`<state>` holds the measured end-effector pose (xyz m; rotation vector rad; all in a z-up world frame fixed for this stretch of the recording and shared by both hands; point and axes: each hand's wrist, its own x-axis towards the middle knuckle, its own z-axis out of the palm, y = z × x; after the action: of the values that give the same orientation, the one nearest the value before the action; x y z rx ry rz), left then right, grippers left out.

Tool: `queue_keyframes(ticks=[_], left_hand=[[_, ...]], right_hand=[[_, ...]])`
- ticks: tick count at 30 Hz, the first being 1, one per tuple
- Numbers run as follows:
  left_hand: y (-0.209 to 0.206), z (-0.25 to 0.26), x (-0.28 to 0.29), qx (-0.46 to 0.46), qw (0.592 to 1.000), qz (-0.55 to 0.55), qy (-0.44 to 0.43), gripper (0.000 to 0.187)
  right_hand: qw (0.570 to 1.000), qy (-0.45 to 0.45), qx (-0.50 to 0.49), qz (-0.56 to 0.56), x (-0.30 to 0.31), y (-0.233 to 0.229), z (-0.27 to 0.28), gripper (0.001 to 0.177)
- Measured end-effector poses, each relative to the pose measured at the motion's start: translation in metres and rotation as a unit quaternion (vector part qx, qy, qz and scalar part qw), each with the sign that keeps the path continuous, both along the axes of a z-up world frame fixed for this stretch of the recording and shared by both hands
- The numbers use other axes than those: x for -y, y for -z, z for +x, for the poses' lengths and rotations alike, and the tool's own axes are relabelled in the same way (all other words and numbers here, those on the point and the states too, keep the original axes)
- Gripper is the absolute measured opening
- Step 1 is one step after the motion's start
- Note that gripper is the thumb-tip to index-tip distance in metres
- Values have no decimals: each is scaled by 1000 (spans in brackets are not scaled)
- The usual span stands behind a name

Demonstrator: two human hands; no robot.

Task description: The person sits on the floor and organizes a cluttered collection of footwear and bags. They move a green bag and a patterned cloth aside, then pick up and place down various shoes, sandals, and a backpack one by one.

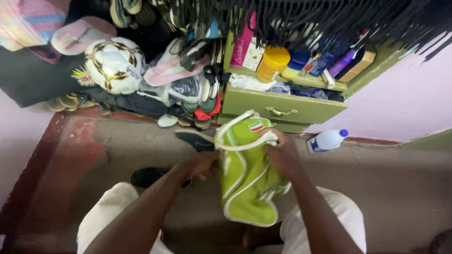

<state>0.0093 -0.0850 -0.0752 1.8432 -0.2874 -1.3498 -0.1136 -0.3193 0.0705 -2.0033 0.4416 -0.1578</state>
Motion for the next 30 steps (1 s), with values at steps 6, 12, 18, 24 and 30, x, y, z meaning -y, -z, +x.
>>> queue_keyframes(ticks=[6, 12, 18, 24, 30], left_hand=[[28, 12, 29, 363, 929, -26, 70, 46], [-7, 49, -30, 358, 924, 105, 81, 56], [-38, 88, -79, 516, 836, -14, -185, 51], [-107, 95, -136, 460, 760, -38, -458, 48], [-124, 97, -191, 362, 714, -85, -594, 54]], right_hand=[[964, -20, 4, -264, 115, 123, -13, 29], [867, -32, -312, -387, 139, 284, -23, 52], [871, -266, -299, -285, 85, 304, 75, 39], [930, -329, -44, -160, -123, 124, 255, 36], [947, -254, 146, -134, -311, -25, 361, 58]])
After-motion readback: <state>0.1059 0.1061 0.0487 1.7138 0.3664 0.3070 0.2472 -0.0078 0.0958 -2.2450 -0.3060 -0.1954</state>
